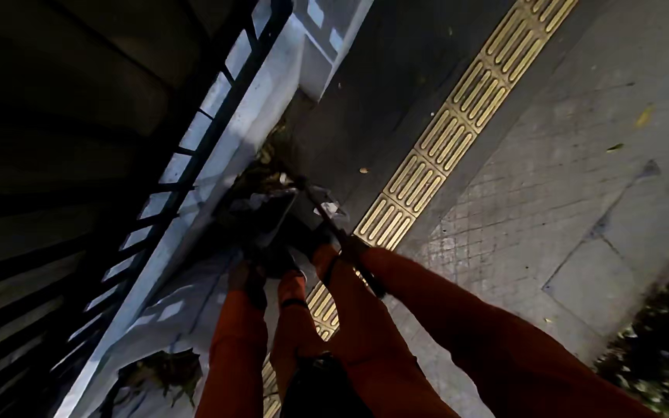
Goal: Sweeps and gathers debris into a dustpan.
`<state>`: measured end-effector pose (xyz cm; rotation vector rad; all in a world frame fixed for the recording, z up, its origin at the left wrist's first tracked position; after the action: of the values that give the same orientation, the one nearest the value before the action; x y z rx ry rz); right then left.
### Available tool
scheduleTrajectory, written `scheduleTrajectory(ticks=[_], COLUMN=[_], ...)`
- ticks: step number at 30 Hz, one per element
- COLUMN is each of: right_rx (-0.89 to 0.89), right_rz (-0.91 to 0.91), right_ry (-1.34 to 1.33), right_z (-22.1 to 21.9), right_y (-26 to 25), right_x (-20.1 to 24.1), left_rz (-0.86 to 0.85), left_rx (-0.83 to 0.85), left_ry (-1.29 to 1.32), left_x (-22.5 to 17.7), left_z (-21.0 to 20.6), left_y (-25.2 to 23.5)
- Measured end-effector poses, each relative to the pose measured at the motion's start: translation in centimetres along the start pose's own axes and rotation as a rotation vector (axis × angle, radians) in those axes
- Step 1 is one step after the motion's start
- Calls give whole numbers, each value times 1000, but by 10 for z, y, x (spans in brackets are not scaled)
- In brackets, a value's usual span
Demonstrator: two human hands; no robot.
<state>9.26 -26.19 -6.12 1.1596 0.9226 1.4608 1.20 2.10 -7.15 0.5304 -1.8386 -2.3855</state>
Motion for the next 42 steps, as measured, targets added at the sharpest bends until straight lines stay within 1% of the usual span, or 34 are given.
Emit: scheduleTrajectory(ticks=[1,2,4,5,6,7,8,9,11,12,13,15,17,19,21,23,24,25,26,28,30,32,34,35,36,38,39,41,42], right_rx=[96,146,166,160,161,157,160,170,120,60,-10,-76,-18,79,100,25,-24,-67,-108,-166,-184,-201,-144,-83,-18,83,80,37,-5], right_rz=[-19,-13,18,3,-42,-108,-182,-258,-372,-377,-371,-366,-350,-259,-211,-125,-97,-102,-159,-324,-433,-482,-468,-429,-380,-283,-234,-179,-182], right_ry=[41,39,-42,-122,-215,-305,-394,-489,-682,-749,-788,-879,-949,-895,-807,-738,-762,-830,-889,-924,-901,-859,-812,-754,-666,-541,-509,-497,-497], right_z=[0,-6,-35,-53,-71,-86,-102,-116,-141,-151,-157,-156,-146,-128,-136,-129,-129,-135,-141,-140,-129,-109,-90,-86,-84,-84,-83,-79,-77], right_y=[13,22,41,62,92,124,153,179,207,206,195,151,107,82,91,101,112,126,137,144,126,84,44,35,33,52,64,83,90], right_x=[2,-6,-47,-68,-83,-91,-96,-98,-100,-101,-100,-90,-70,-47,-33,-40,-44,-49,-55,-73,-94,-118,-130,-126,-118,-106,-105,-93,-83], left_rz=[-3,-7,-15,-14,16,68,118,152,161,152,136,106,86,58,56,22,9,14,29,82,116,94,60,37,12,7,7,47,77], left_rx=[-1,-3,10,28,29,11,-4,-10,-6,-8,-14,-36,-60,-60,-65,-74,-69,-64,-76,-73,-39,14,11,1,-6,12,7,-8,5], left_ry=[2,27,78,98,186,327,462,534,525,488,436,287,134,69,13,11,5,16,100,315,404,388,254,178,93,-16,78,453,576], left_x=[0,3,15,22,26,31,36,42,48,48,47,43,42,33,39,34,35,37,40,36,31,31,30,28,25,29,33,43,47], left_z=[-2,-1,9,16,21,25,29,35,43,43,41,31,18,2,-1,-6,-3,4,7,4,0,-5,-9,-9,-9,-1,1,9,14], left_y=[2,3,6,6,11,15,18,24,35,38,39,36,27,25,38,35,34,34,33,29,25,13,5,5,7,15,20,32,40])
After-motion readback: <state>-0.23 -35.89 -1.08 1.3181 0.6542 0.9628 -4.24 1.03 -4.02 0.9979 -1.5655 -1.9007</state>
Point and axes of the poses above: each hand's wrist, its own y-axis away from the middle knuckle, its own z-axis out of the back of the hand, x = y × z, the point moved 2 cm from there along -y, towards the middle knuckle, and after that the axes turned 13 degrees about y, right-handed, at the moved point
